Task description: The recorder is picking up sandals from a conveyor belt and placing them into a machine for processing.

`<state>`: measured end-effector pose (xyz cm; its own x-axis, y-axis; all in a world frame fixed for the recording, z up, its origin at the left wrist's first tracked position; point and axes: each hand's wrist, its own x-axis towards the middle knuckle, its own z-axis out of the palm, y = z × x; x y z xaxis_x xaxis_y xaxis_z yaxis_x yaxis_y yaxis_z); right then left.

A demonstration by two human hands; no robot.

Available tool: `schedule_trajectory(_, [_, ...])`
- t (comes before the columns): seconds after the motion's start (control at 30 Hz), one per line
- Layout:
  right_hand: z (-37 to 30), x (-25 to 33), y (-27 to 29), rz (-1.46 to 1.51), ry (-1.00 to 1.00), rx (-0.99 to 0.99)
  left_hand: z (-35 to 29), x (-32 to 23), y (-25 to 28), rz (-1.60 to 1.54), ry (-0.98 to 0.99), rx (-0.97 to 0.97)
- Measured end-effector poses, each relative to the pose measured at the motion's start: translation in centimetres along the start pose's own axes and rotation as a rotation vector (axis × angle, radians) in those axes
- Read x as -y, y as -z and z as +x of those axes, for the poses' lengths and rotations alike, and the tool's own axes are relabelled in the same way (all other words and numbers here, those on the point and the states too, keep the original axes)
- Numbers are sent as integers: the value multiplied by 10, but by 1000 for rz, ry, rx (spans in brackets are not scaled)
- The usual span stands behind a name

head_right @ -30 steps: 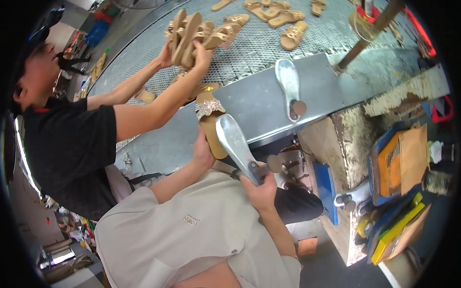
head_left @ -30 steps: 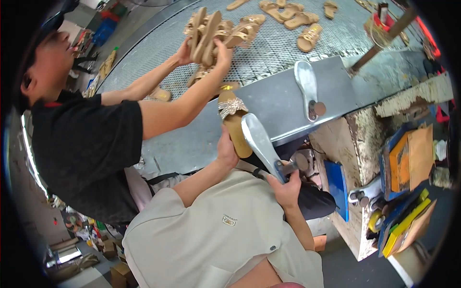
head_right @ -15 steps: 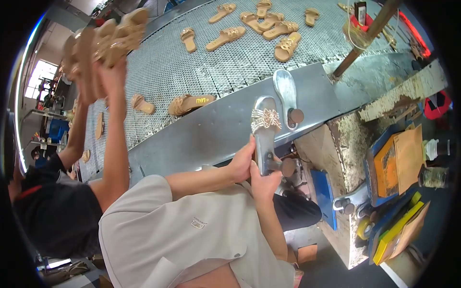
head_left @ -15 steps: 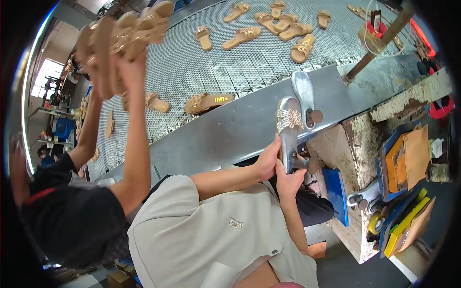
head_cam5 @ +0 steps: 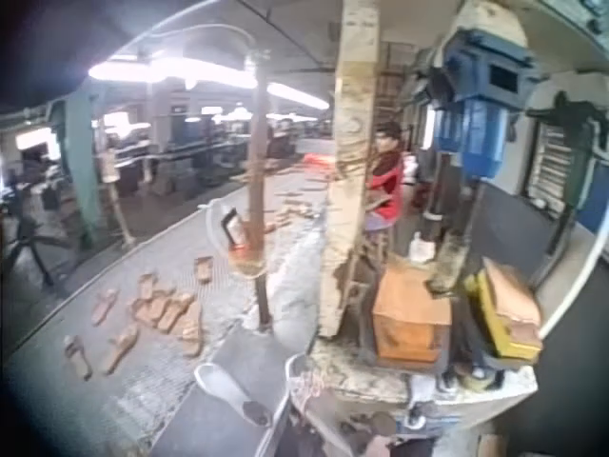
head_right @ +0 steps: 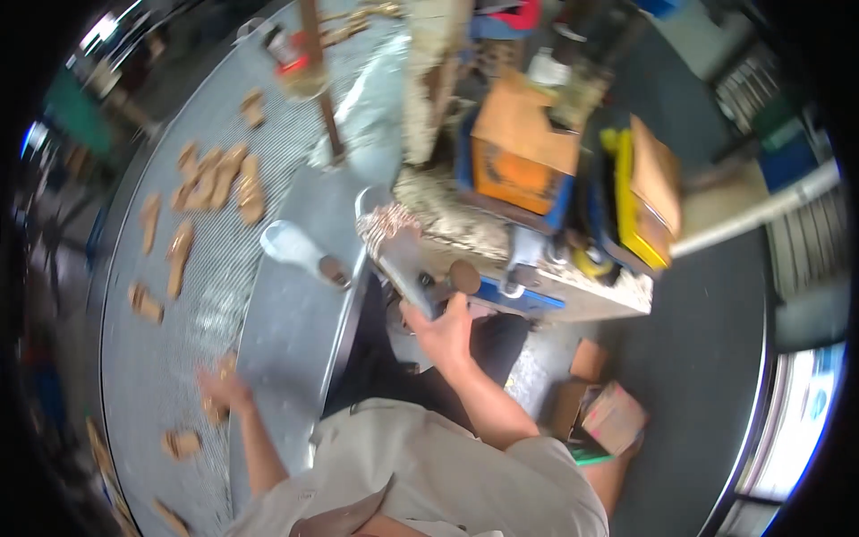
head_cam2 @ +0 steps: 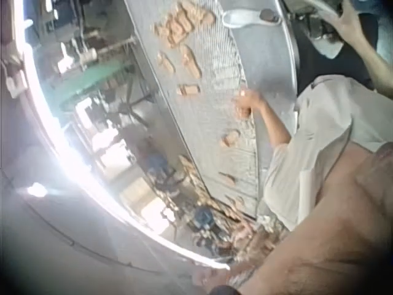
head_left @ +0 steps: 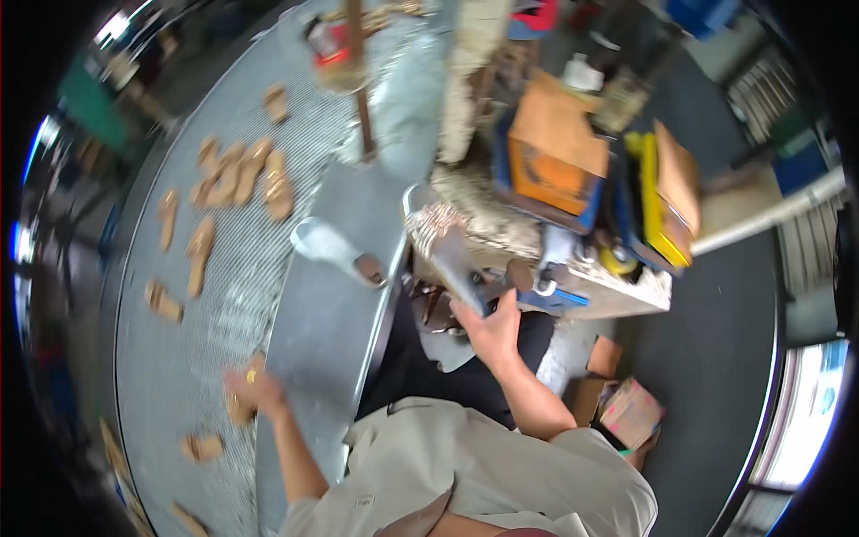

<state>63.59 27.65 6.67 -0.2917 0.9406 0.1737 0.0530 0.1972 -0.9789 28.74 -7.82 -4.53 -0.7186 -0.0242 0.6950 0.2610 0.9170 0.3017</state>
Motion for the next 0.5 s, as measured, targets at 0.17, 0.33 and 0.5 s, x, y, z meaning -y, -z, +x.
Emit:
schedule_trajectory(0.17, [136,-5,51,-384,324,-588,41,13,38,410,529,374])
schedule_trajectory(0.33, [260,-46,59,-690,536,-781,71,114,-63,164,186,268])
schedule_trajectory(0.5, [322,-21,54,-752,338,-871,146,81,-127,-90,92,187])
